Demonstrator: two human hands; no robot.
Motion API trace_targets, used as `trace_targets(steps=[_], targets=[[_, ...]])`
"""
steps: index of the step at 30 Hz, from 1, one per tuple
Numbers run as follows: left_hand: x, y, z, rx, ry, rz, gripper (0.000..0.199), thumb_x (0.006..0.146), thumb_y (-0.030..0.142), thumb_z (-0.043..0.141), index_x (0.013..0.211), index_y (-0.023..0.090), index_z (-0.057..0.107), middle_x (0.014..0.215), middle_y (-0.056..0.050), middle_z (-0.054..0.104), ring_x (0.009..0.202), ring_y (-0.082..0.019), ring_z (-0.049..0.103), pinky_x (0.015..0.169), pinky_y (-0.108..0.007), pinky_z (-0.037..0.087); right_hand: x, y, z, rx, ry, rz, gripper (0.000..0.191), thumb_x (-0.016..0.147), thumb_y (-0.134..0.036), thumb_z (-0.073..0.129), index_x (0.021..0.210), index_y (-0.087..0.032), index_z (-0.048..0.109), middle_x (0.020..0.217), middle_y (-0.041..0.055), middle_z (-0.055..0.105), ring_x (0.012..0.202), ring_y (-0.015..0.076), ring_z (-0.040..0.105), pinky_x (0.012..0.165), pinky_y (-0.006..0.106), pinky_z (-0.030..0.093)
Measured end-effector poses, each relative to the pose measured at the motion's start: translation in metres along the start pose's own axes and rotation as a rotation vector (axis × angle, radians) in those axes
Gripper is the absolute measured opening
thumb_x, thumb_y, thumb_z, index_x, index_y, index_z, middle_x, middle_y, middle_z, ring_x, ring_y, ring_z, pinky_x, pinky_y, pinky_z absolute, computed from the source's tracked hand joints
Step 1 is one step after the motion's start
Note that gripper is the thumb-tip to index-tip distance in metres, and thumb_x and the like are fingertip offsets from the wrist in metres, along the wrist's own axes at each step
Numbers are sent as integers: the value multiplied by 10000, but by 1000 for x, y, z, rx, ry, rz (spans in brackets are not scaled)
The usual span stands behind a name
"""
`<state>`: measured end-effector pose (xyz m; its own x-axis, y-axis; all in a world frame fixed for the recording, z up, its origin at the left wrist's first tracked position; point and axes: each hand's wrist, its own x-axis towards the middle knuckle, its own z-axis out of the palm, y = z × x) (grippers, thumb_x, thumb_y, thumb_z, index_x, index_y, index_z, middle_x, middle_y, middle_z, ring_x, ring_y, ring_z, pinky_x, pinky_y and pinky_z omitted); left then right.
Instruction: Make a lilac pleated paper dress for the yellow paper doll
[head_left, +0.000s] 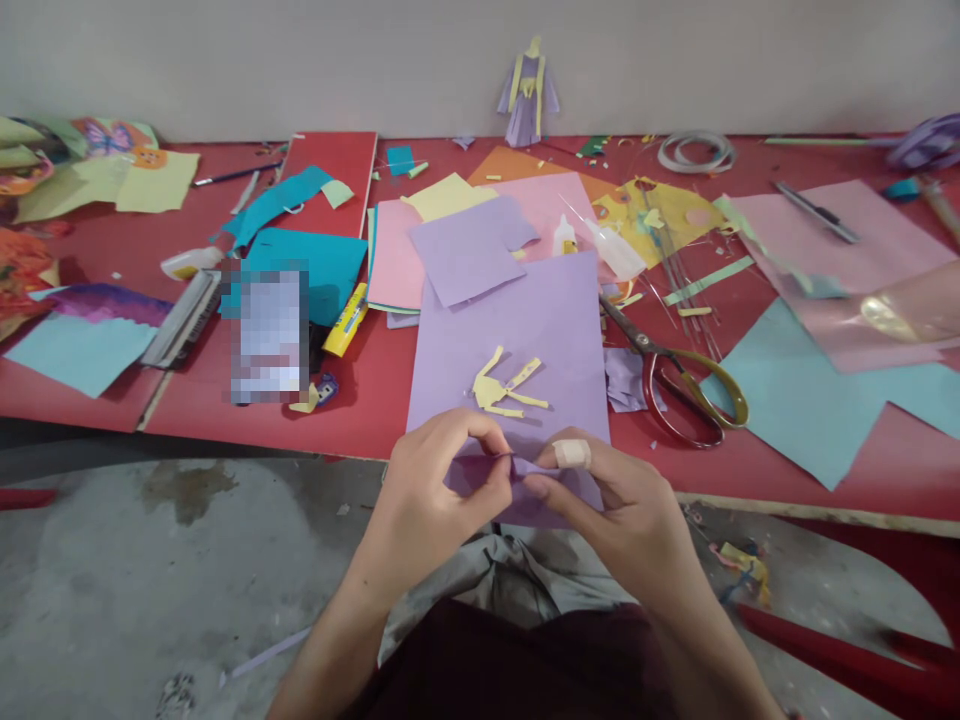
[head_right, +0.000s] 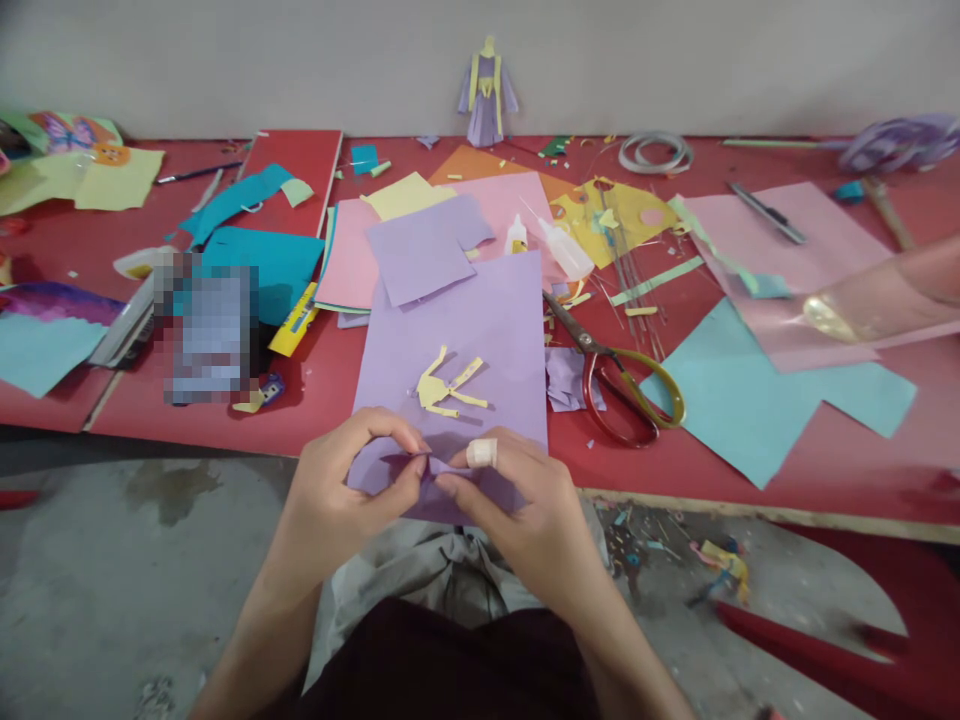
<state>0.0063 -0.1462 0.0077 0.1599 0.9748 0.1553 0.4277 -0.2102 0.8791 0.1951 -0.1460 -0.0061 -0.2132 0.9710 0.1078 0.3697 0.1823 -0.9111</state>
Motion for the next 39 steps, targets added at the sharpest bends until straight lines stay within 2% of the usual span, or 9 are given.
trace_targets(steps=[7, 19, 25, 32, 39], targets=[[-1, 2, 1, -96, 10, -47, 191, 835, 59, 658, 889, 236, 609, 843, 60, 690, 801, -92, 670, 740, -199, 522, -2, 0, 2, 49, -15, 56, 81, 886, -274, 714, 834, -229, 670, 782, -41, 693, 733, 113, 645, 704, 210, 497], [2, 4, -8, -9, -96, 74, 150, 876, 118, 704, 955, 233, 650, 912, 55, 746, 852, -82, 713, 794, -157, 542, -3, -1, 4, 17, -37, 86, 64, 883, -245, 716, 834, -230, 677, 768, -48, 689, 723, 113, 644, 696, 213, 485], [1, 3, -4, 16, -42, 63, 183, 867, 71, 679, 943, 233, 639, 883, 56, 733, 823, -84, 701, 779, -169, 540, -1, -2, 3, -3, -29, 64, 71, 900, -239, 696, 831, -229, 682, 763, -47, 696, 710, 111, 641, 685, 205, 482], [-3, -1, 2, -94, 101, -33, 167, 884, 84, 649, 899, 244, 604, 885, 56, 705, 869, -98, 689, 803, -204, 537, -4, 4, 4, 36, 54, 81, 29, 914, -247, 678, 891, -254, 695, 813, -47, 703, 742, 111, 649, 686, 198, 496], [-2, 0, -1, -42, 47, 2, 188, 863, 43, 643, 861, 222, 585, 879, 39, 714, 858, -106, 693, 781, -211, 521, -1, 1, 1, -3, 36, -47, 64, 915, -184, 662, 894, -244, 676, 831, -38, 689, 766, 105, 642, 730, 201, 506]])
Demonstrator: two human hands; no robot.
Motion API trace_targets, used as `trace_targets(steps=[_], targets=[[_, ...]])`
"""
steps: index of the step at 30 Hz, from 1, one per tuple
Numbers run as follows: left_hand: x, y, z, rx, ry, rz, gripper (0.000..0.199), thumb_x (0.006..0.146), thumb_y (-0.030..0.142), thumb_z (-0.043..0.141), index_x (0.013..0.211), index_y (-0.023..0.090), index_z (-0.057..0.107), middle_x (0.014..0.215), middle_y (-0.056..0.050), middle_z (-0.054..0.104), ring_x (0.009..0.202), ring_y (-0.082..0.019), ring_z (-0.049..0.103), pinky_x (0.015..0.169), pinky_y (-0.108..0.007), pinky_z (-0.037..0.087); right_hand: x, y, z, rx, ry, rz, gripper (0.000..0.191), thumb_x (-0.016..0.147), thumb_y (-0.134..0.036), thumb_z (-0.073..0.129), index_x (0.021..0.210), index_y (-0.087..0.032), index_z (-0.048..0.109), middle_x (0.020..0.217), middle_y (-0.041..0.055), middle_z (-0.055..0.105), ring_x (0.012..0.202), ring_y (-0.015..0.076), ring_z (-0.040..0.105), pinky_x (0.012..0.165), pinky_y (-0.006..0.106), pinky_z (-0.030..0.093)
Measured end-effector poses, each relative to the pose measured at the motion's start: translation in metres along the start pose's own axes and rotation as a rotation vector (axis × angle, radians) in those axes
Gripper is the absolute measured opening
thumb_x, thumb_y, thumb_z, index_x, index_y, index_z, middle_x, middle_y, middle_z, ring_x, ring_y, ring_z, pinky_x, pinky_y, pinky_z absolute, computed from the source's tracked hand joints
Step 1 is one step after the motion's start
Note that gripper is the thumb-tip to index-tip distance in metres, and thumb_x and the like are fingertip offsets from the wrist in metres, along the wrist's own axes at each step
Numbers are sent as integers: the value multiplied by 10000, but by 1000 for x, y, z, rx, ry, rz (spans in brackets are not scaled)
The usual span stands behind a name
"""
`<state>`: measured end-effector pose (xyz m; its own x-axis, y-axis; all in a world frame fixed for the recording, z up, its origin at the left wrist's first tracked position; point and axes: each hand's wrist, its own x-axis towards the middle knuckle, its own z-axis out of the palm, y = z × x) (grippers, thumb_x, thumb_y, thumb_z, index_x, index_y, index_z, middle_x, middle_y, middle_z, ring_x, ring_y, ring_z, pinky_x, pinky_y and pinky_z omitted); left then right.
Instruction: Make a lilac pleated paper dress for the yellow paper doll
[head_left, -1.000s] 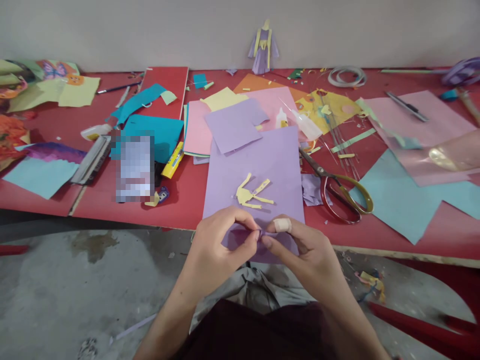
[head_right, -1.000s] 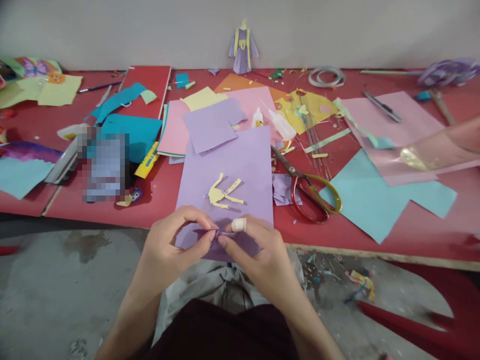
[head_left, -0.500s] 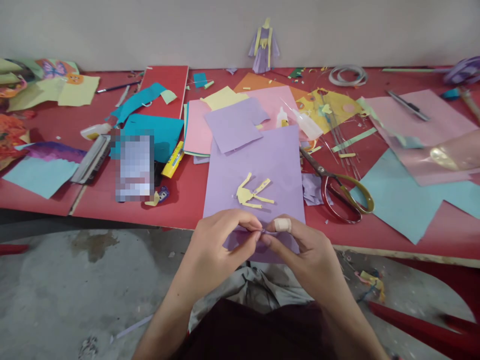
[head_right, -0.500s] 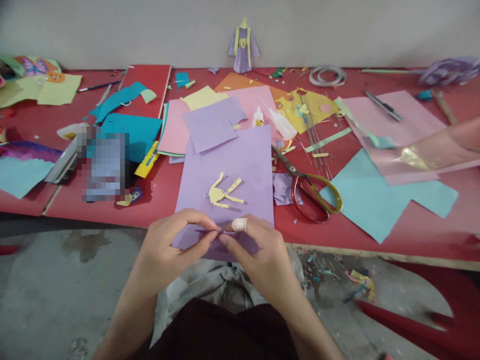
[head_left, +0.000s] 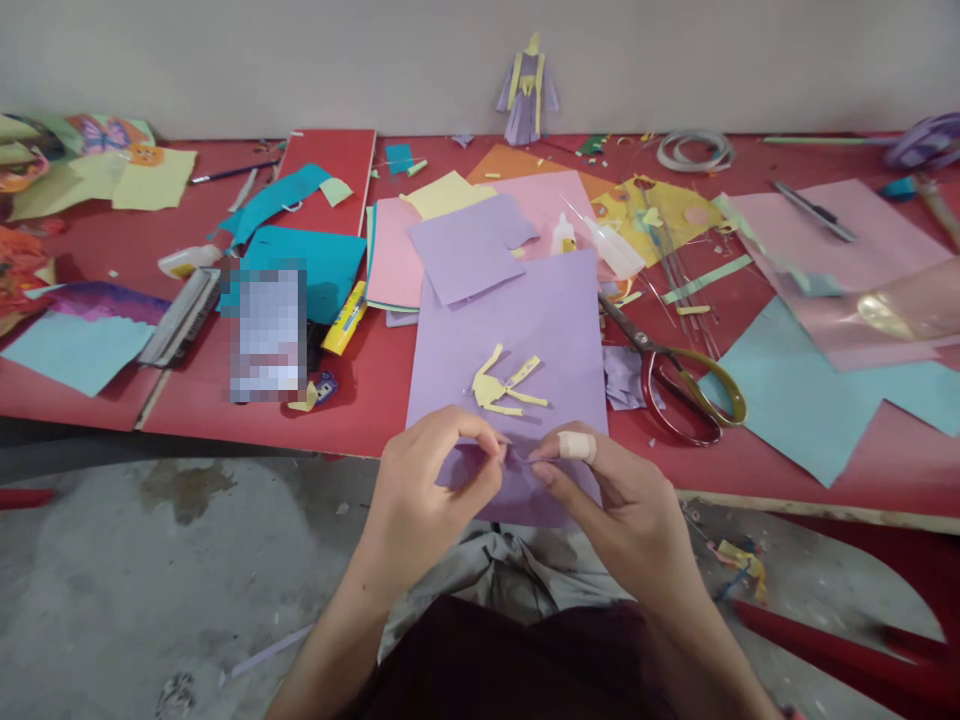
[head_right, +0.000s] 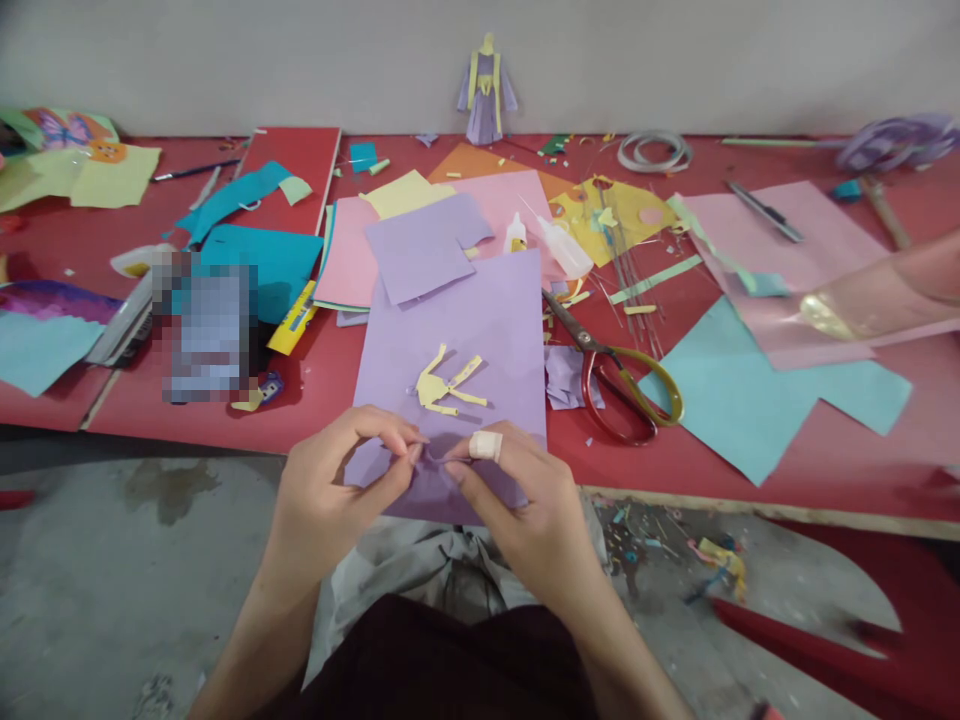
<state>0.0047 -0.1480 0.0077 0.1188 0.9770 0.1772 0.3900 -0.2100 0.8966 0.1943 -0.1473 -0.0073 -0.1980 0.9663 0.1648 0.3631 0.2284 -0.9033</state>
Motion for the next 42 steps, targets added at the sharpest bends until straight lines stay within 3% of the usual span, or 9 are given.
trace_targets(steps=[4, 9, 15, 22, 26, 35, 42], targets=[[0, 0, 1, 22, -7, 77, 185, 868, 44, 641, 858, 218, 580, 883, 25, 714, 853, -116, 692, 767, -223, 525, 1, -2, -1, 21, -7, 23, 60, 920, -196, 656, 887, -239, 684, 819, -27, 698, 757, 117, 651, 735, 219, 522], [-1, -2, 7, -5, 92, 142, 177, 881, 55, 646, 863, 220, 584, 879, 9, 720, 886, -139, 702, 809, -269, 551, -5, 4, 6, 206, -23, 188, 71, 886, -271, 715, 950, -258, 741, 909, -1, 758, 856, 163, 705, 787, 267, 561], [-4, -3, 15, -75, 185, 178, 205, 872, 26, 653, 856, 219, 585, 884, 1, 717, 910, -150, 702, 837, -310, 571, -6, 6, 8, 386, -7, 349, 109, 824, -322, 781, 885, -233, 766, 845, 8, 758, 781, 158, 700, 700, 246, 575], [-6, -5, 18, -115, 225, 222, 223, 856, 7, 665, 836, 215, 585, 879, 3, 722, 902, -155, 706, 830, -338, 594, -6, 7, 5, 489, -138, 388, 136, 821, -349, 781, 879, -228, 757, 836, 5, 735, 780, 151, 688, 713, 247, 580], [-6, -5, 18, -111, 224, 202, 193, 876, 47, 657, 842, 222, 585, 881, -10, 733, 904, -173, 714, 820, -359, 608, -5, 5, 4, 431, -122, 353, 174, 837, -376, 764, 899, -217, 734, 854, 20, 721, 799, 164, 677, 730, 268, 577], [-5, -2, 18, -43, 161, 224, 221, 880, 13, 632, 851, 223, 571, 872, -3, 724, 902, -153, 707, 827, -320, 583, -6, 4, 9, 284, -5, 162, 47, 908, -289, 695, 904, -245, 711, 850, -2, 716, 793, 147, 682, 725, 254, 538], [-6, -2, 16, -49, 116, 223, 224, 874, 7, 639, 858, 220, 570, 897, 0, 724, 924, -148, 700, 855, -311, 567, -3, 3, 9, 273, -64, 164, 34, 902, -240, 698, 871, -229, 706, 804, -4, 692, 760, 147, 660, 708, 265, 531]])
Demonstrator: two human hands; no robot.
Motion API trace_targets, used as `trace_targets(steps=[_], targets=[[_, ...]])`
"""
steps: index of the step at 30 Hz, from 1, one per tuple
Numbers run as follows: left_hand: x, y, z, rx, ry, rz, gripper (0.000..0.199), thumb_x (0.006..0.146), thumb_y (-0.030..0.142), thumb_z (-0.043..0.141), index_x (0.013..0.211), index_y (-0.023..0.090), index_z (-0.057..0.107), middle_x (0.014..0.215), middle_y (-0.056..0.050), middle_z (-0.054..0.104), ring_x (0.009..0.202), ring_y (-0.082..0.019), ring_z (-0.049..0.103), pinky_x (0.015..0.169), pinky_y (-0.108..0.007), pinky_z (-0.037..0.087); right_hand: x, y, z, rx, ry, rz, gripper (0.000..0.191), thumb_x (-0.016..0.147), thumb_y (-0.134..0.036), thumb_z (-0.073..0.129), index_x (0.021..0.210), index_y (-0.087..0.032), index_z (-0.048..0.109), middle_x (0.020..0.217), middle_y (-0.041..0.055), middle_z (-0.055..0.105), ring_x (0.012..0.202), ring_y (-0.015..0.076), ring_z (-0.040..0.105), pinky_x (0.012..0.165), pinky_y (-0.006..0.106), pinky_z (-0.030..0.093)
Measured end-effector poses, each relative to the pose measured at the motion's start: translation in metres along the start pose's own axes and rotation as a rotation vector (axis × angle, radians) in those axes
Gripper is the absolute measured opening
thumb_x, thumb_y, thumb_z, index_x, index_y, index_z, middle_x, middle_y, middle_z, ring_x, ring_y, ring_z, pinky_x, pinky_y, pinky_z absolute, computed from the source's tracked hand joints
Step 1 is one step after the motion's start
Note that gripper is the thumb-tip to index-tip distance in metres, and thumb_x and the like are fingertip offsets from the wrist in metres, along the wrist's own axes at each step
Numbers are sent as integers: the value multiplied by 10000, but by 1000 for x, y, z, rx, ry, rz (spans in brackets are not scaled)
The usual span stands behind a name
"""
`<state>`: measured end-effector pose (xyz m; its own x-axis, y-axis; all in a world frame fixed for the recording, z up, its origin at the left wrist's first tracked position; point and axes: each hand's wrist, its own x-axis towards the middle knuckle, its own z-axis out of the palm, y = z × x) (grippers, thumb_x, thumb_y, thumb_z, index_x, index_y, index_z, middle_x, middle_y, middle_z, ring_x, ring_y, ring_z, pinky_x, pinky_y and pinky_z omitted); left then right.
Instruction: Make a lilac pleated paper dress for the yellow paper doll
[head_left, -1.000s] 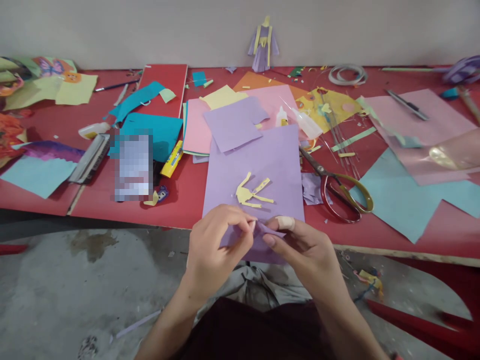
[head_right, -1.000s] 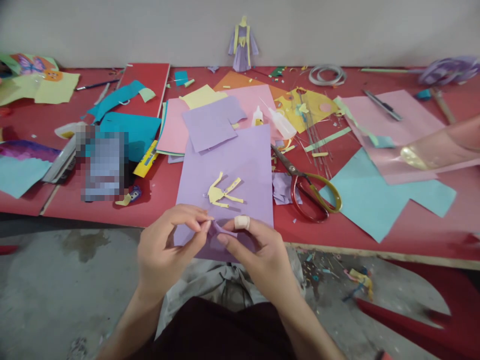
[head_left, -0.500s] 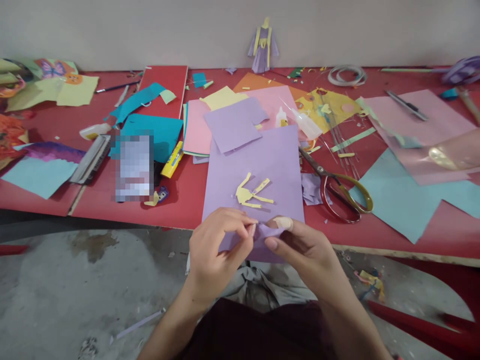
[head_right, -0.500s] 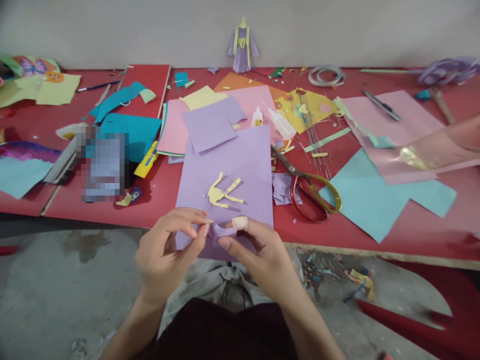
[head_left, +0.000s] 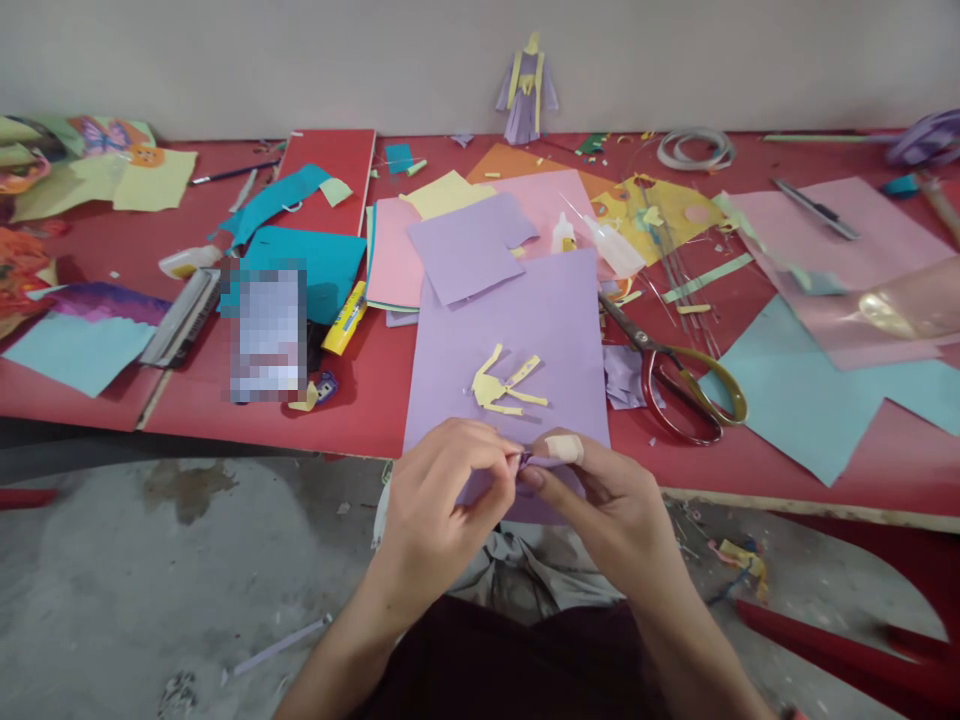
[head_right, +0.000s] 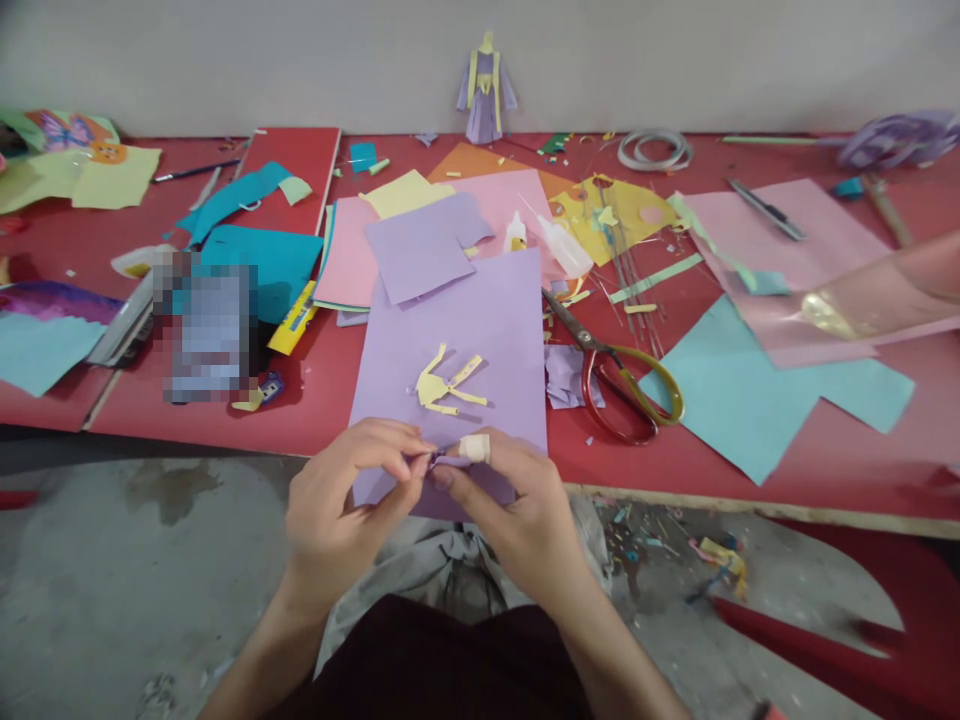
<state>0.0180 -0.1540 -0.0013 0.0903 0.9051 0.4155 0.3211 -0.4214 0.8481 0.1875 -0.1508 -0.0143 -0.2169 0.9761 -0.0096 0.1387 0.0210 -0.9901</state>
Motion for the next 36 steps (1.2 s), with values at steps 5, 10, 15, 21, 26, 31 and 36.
trace_targets(steps=[5, 10, 15, 21, 26, 31, 36], targets=[[0, 2, -2, -14, -18, -55, 229, 874, 4, 638, 859, 220, 564, 890, 10, 721, 906, -135, 698, 858, -292, 559, -1, 2, 2, 38, 11, 54, 82, 900, -275, 698, 845, -215, 690, 803, 9, 680, 767, 156, 640, 706, 271, 532], [3, 2, -7, -6, -106, -21, 200, 880, 25, 642, 917, 213, 588, 916, -2, 732, 902, -135, 697, 896, -305, 566, -3, 2, 3, 46, 26, 59, 97, 902, -281, 693, 836, -210, 682, 800, 11, 685, 772, 160, 646, 712, 269, 532], [5, 2, -12, 77, -151, 11, 175, 887, 78, 682, 974, 211, 609, 921, -12, 740, 924, -147, 704, 895, -295, 568, -2, -1, 3, 11, 29, 52, 104, 901, -264, 687, 813, -209, 686, 776, 3, 696, 752, 153, 656, 702, 259, 530], [3, 2, -12, 18, -115, -37, 175, 909, 51, 628, 926, 225, 608, 896, 4, 736, 885, -141, 695, 937, -337, 568, -3, -1, 0, -15, 93, -4, 46, 923, -240, 667, 898, -233, 705, 820, -7, 708, 763, 128, 659, 710, 228, 533], [0, 0, -9, 27, -54, -5, 210, 899, 23, 628, 910, 231, 599, 900, 3, 739, 926, -156, 703, 938, -349, 575, -4, -2, -3, 28, 59, -50, 61, 938, -228, 655, 892, -250, 689, 843, -24, 691, 795, 112, 644, 731, 205, 517], [-1, -2, -6, 72, -15, 74, 240, 878, -20, 629, 912, 216, 599, 934, 0, 747, 956, -150, 703, 946, -342, 583, -5, 2, -4, 73, 88, 5, 77, 912, -218, 697, 915, -279, 744, 843, -44, 728, 784, 90, 657, 737, 172, 515], [2, -3, -4, 86, 29, 224, 223, 854, -36, 659, 870, 177, 597, 908, -24, 744, 902, -144, 709, 894, -332, 620, -2, 9, -5, 342, 66, 183, 42, 832, -302, 790, 852, -277, 762, 781, -42, 717, 728, 89, 644, 668, 166, 519]])
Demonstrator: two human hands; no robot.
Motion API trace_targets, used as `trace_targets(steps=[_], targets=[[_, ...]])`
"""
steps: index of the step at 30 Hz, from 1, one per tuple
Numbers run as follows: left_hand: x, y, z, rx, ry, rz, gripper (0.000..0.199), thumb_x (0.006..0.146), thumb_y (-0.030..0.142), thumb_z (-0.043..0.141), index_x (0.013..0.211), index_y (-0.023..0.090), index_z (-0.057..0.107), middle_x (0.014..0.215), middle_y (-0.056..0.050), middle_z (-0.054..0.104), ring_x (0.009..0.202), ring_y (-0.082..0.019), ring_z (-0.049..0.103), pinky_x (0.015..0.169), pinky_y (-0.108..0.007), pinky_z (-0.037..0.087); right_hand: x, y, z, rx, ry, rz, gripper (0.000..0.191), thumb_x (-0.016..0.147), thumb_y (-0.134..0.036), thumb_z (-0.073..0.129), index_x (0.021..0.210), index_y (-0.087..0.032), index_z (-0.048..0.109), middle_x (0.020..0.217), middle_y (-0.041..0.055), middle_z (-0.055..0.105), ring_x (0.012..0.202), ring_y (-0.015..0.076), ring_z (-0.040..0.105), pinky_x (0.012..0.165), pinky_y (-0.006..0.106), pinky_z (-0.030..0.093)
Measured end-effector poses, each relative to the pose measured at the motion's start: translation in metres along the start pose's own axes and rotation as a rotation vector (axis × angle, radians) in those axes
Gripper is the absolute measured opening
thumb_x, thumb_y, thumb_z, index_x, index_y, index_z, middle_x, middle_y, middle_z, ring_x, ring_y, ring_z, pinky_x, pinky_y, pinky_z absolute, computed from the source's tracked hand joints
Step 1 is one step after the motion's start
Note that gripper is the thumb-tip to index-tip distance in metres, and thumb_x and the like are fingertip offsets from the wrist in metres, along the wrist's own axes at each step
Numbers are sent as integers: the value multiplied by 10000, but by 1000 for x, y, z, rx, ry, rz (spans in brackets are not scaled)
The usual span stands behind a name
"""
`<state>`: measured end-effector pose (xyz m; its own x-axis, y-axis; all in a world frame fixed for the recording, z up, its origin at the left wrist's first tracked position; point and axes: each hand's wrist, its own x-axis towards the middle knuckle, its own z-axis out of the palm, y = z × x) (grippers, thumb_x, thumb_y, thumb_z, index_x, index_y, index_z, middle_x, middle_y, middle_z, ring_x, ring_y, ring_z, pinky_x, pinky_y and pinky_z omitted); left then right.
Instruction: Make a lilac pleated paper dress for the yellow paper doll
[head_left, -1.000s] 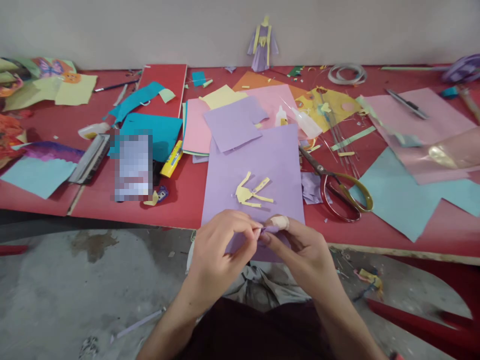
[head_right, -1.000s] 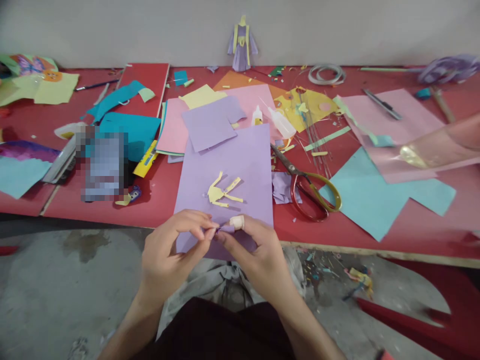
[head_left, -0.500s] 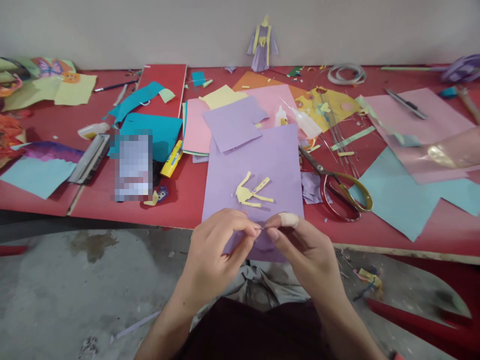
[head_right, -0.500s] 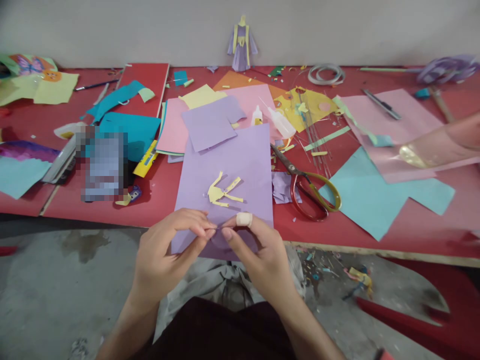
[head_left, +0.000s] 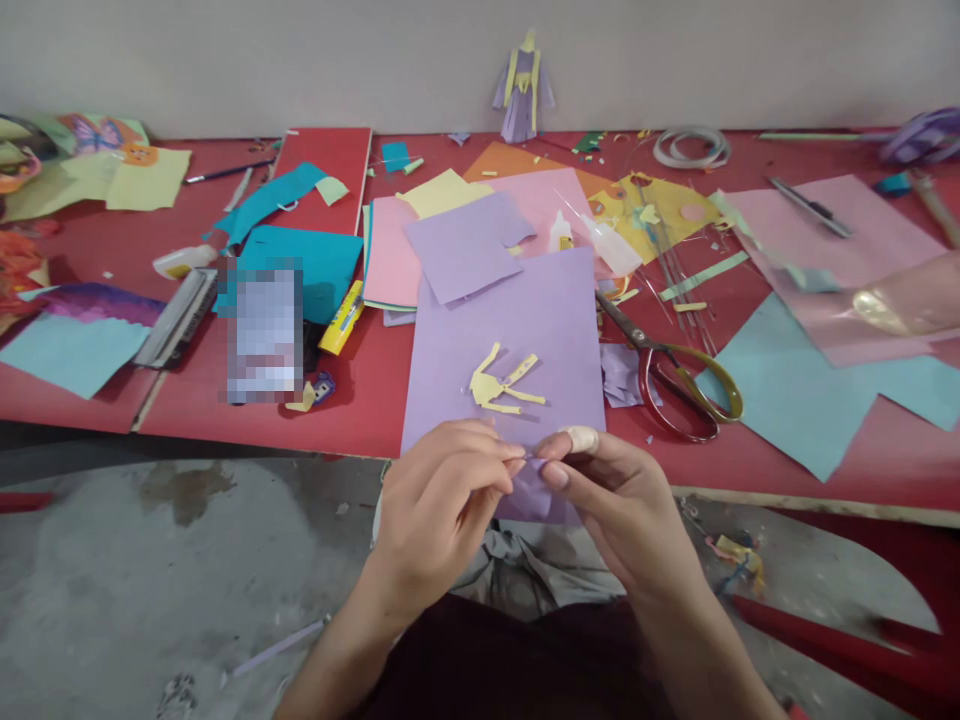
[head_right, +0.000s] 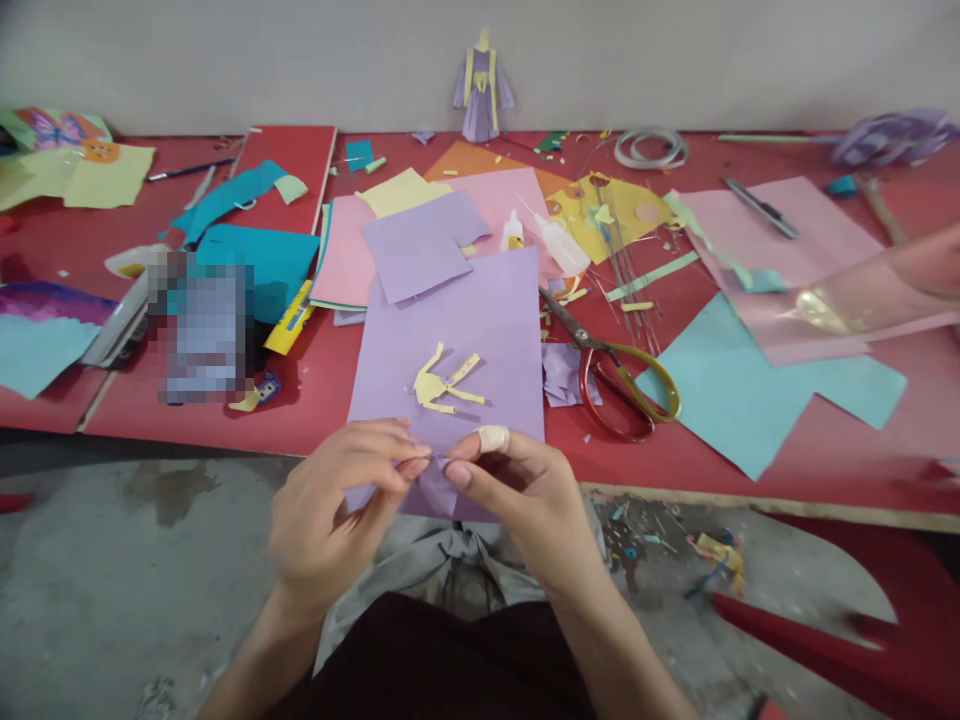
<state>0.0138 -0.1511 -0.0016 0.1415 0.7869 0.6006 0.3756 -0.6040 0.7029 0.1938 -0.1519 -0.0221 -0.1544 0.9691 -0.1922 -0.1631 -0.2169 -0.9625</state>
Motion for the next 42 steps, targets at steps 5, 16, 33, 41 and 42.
trace_targets(steps=[5, 16, 33, 41, 42], targets=[[0, -1, 1, 23, 42, 39, 214, 839, -52, 669, 841, 151, 601, 907, -44, 736, 897, -149, 708, 900, -358, 632, 0, -6, 0, -84, -53, 45, 71, 830, -320, 786, 850, -256, 762, 829, -13, 731, 791, 116, 659, 734, 199, 528], [0, 2, 2, -49, 41, -42, 201, 860, -17, 676, 823, 162, 591, 859, -21, 734, 887, -136, 707, 905, -331, 617, -3, -7, -1, -235, -108, -64, 174, 922, -360, 669, 828, -214, 665, 789, -10, 606, 736, 115, 561, 677, 213, 475], [-2, 7, -1, 15, -86, -72, 220, 863, -47, 622, 851, 166, 568, 892, -26, 715, 924, -139, 668, 991, -359, 565, -5, -11, 13, -524, -50, -380, 102, 933, -144, 613, 857, -211, 620, 776, -36, 638, 707, 87, 588, 678, 192, 478], [7, 9, -11, 52, -234, -151, 110, 925, 104, 648, 956, 192, 591, 934, -16, 708, 976, -150, 659, 1008, -349, 540, -7, -7, 15, -527, -24, -366, 120, 941, -133, 591, 851, -213, 587, 764, -44, 593, 690, 87, 554, 661, 199, 459], [8, 9, -11, 38, -233, -163, 113, 930, 97, 634, 951, 198, 589, 924, -11, 702, 973, -148, 655, 1003, -350, 541, -7, -8, 16, -530, -30, -365, 125, 943, -136, 593, 844, -212, 585, 758, -43, 589, 687, 88, 552, 656, 199, 454]])
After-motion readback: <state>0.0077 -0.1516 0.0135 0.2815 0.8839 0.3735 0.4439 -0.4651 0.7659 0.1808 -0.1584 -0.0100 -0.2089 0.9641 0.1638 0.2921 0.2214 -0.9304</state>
